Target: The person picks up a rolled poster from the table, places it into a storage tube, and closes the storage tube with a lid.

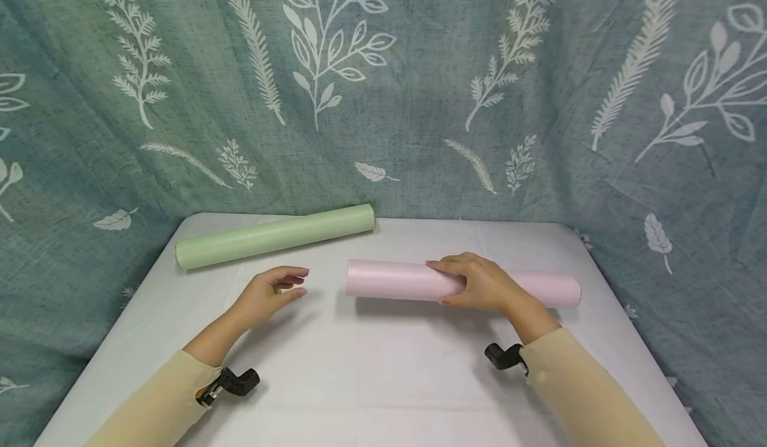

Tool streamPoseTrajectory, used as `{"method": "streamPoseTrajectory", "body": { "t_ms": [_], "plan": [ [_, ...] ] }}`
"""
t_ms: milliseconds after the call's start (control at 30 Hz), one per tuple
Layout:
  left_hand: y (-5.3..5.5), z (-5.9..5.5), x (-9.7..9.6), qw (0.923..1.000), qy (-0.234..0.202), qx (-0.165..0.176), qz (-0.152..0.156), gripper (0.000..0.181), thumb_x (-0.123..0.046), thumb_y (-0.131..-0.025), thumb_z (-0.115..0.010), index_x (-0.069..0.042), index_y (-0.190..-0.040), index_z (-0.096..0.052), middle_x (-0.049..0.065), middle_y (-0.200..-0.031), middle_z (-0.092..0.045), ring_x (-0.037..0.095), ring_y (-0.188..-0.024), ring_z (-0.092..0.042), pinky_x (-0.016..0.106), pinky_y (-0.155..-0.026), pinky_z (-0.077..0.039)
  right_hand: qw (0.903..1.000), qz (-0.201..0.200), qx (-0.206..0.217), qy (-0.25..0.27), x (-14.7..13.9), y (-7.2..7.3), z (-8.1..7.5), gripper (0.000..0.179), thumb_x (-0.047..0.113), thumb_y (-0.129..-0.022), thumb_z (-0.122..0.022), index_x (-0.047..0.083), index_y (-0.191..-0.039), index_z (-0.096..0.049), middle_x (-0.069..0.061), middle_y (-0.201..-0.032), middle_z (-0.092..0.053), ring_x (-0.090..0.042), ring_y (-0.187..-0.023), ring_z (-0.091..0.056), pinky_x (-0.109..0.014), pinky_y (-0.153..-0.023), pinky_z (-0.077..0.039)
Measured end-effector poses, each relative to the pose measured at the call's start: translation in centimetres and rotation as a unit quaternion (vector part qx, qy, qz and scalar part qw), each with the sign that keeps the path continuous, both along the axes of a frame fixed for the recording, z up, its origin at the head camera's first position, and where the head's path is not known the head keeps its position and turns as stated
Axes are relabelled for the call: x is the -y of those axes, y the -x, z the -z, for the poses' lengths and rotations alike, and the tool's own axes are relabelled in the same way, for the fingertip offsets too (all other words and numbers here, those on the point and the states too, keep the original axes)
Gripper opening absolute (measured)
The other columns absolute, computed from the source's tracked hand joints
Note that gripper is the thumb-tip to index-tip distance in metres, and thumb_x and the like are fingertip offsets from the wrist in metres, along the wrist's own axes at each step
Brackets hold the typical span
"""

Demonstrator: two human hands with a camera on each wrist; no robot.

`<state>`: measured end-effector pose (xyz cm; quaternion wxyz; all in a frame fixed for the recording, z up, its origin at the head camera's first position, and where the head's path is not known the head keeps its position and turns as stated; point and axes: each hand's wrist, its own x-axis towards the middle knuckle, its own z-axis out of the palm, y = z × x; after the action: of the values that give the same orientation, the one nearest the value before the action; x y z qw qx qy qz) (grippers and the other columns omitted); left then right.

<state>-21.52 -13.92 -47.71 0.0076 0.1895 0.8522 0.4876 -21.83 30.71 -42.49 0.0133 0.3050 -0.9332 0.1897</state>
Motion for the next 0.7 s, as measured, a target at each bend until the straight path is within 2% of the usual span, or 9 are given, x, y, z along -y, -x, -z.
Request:
{"method": "streamPoseTrajectory", "body": {
  "t_ms": [67,300,500,700],
  "plan": [
    [0.0,-0.1,0.9,0.9999,0.014,0.002,-0.009,0.039,-0.019,-0.091,-0.076,-0.012,-0.129,-0.067,0.009,-0.128,-0.067,0.027,-0.114,-0.063,0.043,-0.099,-0.051,1.0000,-0.002,-0.001,0.000,-0.1,0.0,0.0,0.071,0.040,-0.076,-0.088,0.027,-0.141,-0.061,-0.001,-0.134,-0.063,-0.029,-0.123,-0.057,-0.051,-0.097,-0.048],
    [-0.2,-0.9,3.7,0.9994,0.021,0.005,-0.027,0.044,-0.018,-0.092,-0.075,-0.009,-0.133,-0.064,0.010,-0.131,-0.064,0.028,-0.118,-0.061,0.044,-0.101,-0.049,1.0000,-0.001,-0.006,-0.004,-0.5,0.0,0.1,0.072,0.041,-0.076,-0.088,0.028,-0.142,-0.060,0.002,-0.134,-0.063,-0.027,-0.123,-0.057,-0.051,-0.097,-0.048],
    [-0.2,-0.3,5.4,0.9978,0.045,-0.004,-0.048,0.046,-0.019,-0.092,-0.075,-0.005,-0.134,-0.063,0.014,-0.130,-0.064,0.032,-0.119,-0.060,0.049,-0.103,-0.047,0.9999,0.002,-0.017,0.000,-0.8,0.0,0.1,0.072,0.039,-0.076,-0.088,0.028,-0.141,-0.060,0.001,-0.134,-0.063,-0.028,-0.122,-0.057,-0.052,-0.097,-0.047],
    [-0.1,0.6,6.3,0.9960,0.071,-0.024,-0.048,0.045,-0.017,-0.091,-0.076,-0.001,-0.131,-0.064,0.018,-0.131,-0.061,0.036,-0.119,-0.059,0.053,-0.100,-0.048,0.9999,-0.003,-0.013,0.003,-0.9,0.0,0.1,0.072,0.039,-0.076,-0.088,0.026,-0.141,-0.060,0.001,-0.134,-0.064,-0.029,-0.123,-0.057,-0.052,-0.099,-0.046]
  ]
}}
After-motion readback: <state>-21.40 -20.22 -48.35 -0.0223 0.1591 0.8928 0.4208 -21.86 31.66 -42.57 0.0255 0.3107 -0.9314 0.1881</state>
